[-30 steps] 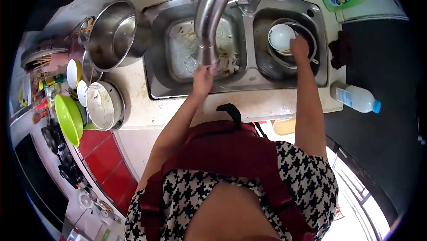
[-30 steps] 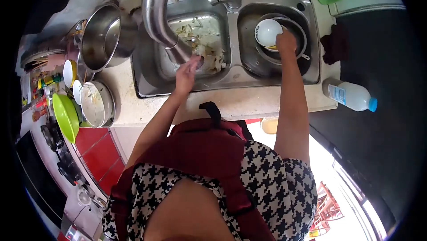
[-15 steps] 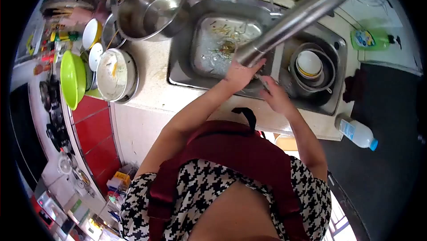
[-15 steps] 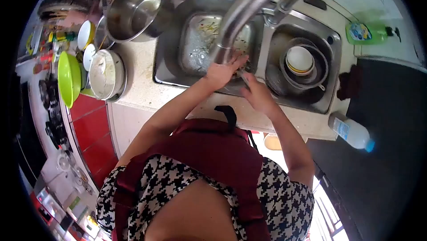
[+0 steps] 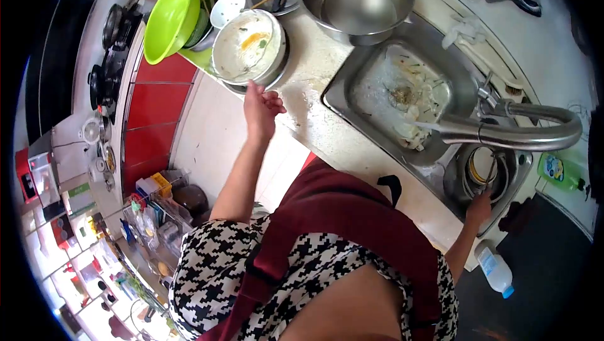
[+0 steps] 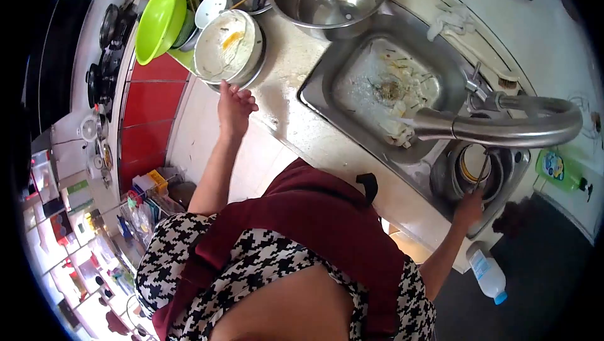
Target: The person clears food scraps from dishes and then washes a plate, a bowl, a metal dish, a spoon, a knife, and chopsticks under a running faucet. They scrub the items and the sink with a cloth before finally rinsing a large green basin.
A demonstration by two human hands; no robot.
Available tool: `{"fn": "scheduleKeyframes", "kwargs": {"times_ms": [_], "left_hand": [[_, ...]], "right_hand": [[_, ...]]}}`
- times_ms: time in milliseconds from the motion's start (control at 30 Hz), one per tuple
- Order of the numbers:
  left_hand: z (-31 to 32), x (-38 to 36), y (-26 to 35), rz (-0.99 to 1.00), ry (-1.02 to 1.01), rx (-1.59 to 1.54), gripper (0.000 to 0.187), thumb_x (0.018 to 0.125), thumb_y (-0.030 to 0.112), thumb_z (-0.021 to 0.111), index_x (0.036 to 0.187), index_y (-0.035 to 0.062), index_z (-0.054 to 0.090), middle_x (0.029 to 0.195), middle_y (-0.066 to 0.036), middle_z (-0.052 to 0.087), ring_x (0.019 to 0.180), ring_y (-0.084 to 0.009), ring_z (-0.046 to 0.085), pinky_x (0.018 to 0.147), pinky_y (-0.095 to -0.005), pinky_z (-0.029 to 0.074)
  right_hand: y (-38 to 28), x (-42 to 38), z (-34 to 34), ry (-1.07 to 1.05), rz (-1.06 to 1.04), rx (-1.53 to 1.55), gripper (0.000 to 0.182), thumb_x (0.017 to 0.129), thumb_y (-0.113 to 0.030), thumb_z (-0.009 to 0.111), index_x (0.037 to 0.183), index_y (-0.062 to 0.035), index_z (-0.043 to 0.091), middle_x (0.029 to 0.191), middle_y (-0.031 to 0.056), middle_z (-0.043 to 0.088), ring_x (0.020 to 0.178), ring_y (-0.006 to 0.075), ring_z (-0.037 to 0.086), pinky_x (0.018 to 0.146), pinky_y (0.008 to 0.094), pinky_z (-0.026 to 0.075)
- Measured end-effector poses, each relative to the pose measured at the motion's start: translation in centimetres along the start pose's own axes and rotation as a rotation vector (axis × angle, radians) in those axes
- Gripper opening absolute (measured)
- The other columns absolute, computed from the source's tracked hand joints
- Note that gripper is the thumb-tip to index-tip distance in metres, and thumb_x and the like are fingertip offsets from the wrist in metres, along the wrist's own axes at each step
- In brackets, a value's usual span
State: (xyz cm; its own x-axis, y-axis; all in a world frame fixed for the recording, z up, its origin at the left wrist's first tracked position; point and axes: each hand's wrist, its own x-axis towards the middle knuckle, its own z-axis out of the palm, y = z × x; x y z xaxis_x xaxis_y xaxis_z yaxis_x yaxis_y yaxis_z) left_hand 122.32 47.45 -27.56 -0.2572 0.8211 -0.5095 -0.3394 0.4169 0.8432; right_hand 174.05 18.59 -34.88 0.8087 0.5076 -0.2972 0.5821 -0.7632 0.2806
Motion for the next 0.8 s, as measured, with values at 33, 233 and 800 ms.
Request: {"fn": "scheduleKeyframes", "kwargs": {"times_ms": [33,233,800], "left_hand": [[-1.1,0.6,0.9,-0.051,-0.054,-0.078,0.052,0.085,0.057,0.039,0.085,0.0053,0.045,0.071,-0.012,0.053,0.064,-0.0238,0.055,0.058,-0.0366,0.049],[-2.9,4.4,4.9,-0.314,-0.155,-0.169,0.081,0.084,0.055,0.039,0.118,-0.0159,0.023,0.102,-0.035,0.047,0.086,-0.0391,0.059,0.075,-0.0445,0.052],[-2.5,4.0,8.8,-0.379,-0.097,-0.416,0.04,0.093,0.011,0.032,0.126,-0.009,0.02,0.127,-0.031,0.026,0.102,-0.045,0.048,0.083,-0.0412,0.052]], "right_hand": [[-0.3,0.4,0.1,0.0,-0.006,-0.014,0.045,0.081,-0.029,0.054,0.121,-0.0152,0.04,0.104,0.0134,0.059,0.085,0.0354,0.058,0.068,0.0465,0.045],[-1.7,1.2,-0.6,0.063,-0.07,-0.019,0.049,0.077,-0.032,0.058,0.12,-0.0139,0.041,0.107,0.0141,0.057,0.087,0.0344,0.058,0.07,0.0473,0.045],[-13.2,-5.2,-7.2,-0.187,-0.489,0.693,0.036,0.078,-0.032,0.057,0.108,-0.0104,0.053,0.099,0.0138,0.058,0.092,0.0299,0.056,0.076,0.0381,0.043]]}}
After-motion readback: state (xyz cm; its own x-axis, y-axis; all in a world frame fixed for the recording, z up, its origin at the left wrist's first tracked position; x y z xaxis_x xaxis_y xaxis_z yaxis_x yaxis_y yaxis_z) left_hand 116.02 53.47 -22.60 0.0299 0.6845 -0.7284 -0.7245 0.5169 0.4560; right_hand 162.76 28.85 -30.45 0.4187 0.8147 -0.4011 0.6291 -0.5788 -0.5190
